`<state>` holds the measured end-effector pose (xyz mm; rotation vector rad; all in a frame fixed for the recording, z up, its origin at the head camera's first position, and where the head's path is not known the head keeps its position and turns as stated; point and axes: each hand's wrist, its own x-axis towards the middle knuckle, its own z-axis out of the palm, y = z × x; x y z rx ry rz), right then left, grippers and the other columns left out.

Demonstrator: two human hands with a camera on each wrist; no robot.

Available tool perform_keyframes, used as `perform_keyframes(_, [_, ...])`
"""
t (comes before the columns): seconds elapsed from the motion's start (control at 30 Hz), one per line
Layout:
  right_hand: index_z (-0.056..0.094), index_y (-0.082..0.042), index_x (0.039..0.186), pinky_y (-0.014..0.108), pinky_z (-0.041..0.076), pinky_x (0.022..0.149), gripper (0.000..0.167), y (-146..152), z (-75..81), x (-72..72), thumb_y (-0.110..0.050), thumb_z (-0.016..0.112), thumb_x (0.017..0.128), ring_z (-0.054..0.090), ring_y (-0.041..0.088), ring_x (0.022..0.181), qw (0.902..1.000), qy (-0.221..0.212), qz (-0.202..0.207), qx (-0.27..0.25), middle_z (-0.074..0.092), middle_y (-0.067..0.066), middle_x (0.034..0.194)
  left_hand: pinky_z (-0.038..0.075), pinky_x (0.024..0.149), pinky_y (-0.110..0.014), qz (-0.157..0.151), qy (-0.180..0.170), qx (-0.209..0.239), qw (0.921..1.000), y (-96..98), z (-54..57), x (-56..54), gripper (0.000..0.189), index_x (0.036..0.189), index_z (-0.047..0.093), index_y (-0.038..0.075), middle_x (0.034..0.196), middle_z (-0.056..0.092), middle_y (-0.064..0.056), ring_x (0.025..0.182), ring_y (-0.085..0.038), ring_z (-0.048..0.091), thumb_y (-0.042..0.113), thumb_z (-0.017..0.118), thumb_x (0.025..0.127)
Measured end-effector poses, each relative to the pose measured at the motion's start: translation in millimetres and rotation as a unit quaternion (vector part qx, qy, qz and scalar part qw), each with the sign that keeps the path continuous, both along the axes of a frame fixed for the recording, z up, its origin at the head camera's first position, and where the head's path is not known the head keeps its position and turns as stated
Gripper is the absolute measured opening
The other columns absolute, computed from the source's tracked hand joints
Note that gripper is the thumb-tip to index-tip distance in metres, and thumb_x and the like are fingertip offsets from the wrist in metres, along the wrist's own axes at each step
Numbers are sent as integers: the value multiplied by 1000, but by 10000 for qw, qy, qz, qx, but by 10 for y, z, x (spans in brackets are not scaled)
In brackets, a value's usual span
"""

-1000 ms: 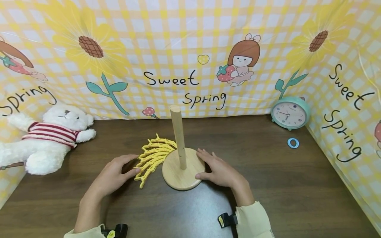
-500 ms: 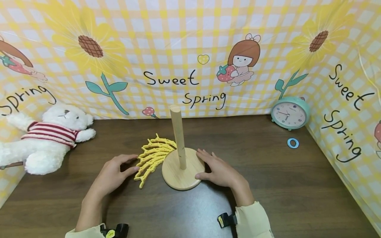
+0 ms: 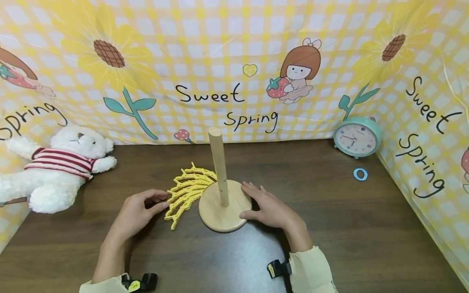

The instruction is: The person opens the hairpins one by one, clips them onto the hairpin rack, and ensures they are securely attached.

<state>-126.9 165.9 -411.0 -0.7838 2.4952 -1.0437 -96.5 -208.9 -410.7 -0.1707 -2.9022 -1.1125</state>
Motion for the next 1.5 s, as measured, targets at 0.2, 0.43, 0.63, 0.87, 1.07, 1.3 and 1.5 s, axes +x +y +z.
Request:
perform_keyframes(0.2, [32, -7, 159, 54, 15, 122, 86, -1, 11, -4, -36, 77, 92, 19, 31, 152, 10000, -4, -43, 33, 26, 13, 164, 51, 80, -44, 6, 138, 80, 9999, -12, 6, 4, 32, 121, 71, 4, 107, 70, -8, 92, -22, 62, 12, 78, 91])
perform_keyframes(0.43, [32, -7, 159, 54, 15, 121, 86, -4, 11, -2, -37, 77, 91, 19, 31, 152, 9999, 22, -66, 76, 26, 13, 164, 50, 80, -44, -68, 229, 50, 9997, -8, -21, -19, 34, 124, 70, 4, 112, 69, -10, 93, -23, 61, 17, 76, 93])
perform_keyframes(0.63, [33, -7, 159, 53, 13, 122, 85, -15, -1, -11, -36, 76, 92, 20, 29, 152, 10000, 38, 21, 50, 26, 13, 164, 48, 77, -41, 50, 68, 66, 9999, 9, -45, -34, 37, 128, 68, 4, 105, 68, -9, 90, -22, 59, 18, 74, 95])
perform_keyframes(0.87, [33, -6, 158, 53, 13, 122, 84, -17, -5, -8, -34, 77, 92, 21, 28, 152, 10000, 43, 22, 20, 27, 14, 164, 44, 69, -36, 355, -305, 108, 9988, 55, -29, -70, 40, 133, 67, 8, 91, 65, -5, 80, -19, 55, 24, 72, 96])
perform_keyframes(1.07, [33, -7, 158, 54, 14, 122, 84, -12, -5, -11, -36, 76, 92, 20, 30, 152, 10000, 46, 10, 37, 27, 14, 164, 43, 65, -34, 692, -374, 110, 9968, 135, 14, -94, 37, 127, 71, 8, 81, 64, -4, 73, -18, 55, 21, 74, 93])
perform_keyframes(1.3, [34, -5, 158, 55, 14, 121, 84, -7, -10, -18, -36, 76, 92, 21, 32, 151, 9999, 104, 54, 5, 28, 16, 163, 45, 63, -34, 877, -264, 66, 9958, 175, 0, -106, 37, 124, 73, 8, 80, 68, -3, 72, -18, 58, 23, 78, 90])
perform_keyframes(1.5, [34, -4, 157, 55, 14, 121, 83, -2, -16, -28, -35, 75, 93, 22, 33, 151, 9999, 142, 89, 1, 28, 17, 163, 53, 74, -42, 782, -57, -86, 9969, 192, 0, -92, 36, 123, 74, 6, 94, 75, -6, 85, -22, 68, 21, 78, 91])
